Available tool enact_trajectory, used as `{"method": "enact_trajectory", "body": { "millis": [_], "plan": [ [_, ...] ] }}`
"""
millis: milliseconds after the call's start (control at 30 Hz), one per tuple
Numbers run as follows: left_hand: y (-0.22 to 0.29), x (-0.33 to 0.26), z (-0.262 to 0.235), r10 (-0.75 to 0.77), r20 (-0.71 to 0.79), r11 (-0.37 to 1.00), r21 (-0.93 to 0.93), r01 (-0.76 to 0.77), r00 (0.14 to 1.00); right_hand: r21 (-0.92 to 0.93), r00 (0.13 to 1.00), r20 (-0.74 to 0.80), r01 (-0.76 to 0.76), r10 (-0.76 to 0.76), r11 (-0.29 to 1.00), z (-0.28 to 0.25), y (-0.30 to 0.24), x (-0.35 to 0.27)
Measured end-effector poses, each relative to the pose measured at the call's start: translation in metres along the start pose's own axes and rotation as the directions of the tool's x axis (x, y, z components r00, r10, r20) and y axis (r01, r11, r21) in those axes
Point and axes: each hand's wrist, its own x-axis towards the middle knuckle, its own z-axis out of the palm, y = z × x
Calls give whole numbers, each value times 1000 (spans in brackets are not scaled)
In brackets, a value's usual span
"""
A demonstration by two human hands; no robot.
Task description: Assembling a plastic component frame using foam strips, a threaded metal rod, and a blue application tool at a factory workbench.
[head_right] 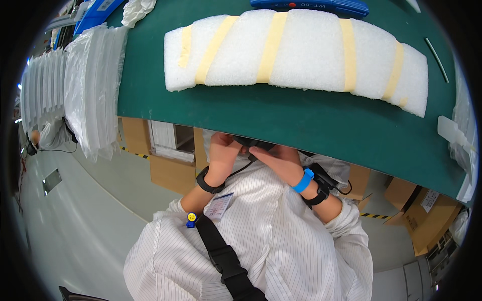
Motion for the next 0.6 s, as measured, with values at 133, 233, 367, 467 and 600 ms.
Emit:
{"method": "enact_trajectory", "body": {
  "millis": [133, 233, 367, 467, 600],
  "plan": [
    [-2, -4, 0, 72, 10, 992, 98, -73, 997, 3, 995, -87, -56, 56, 998, 2, 4, 2],
    [-3, -6, 0, 208, -1, 976, 70, -207, 978, -40, 994, -104, -48, 43, 998, 0, 13, 2],
    [1, -9, 1, 189, 11, 982, 1, -189, 982, -142, 995, -95, 6, -20, 990, -2, 18, 0],
    [-9, -7, -11, 124, 42, 987, -104, -119, 991, -136, 995, -84, 47, -59, 990, 1, 11, -3],
    [8, -13, -21, 169, 246, 980, -144, -136, 954, -402, 951, -53, 260, -306, 878, -6, 16, -10]
  ]
}}
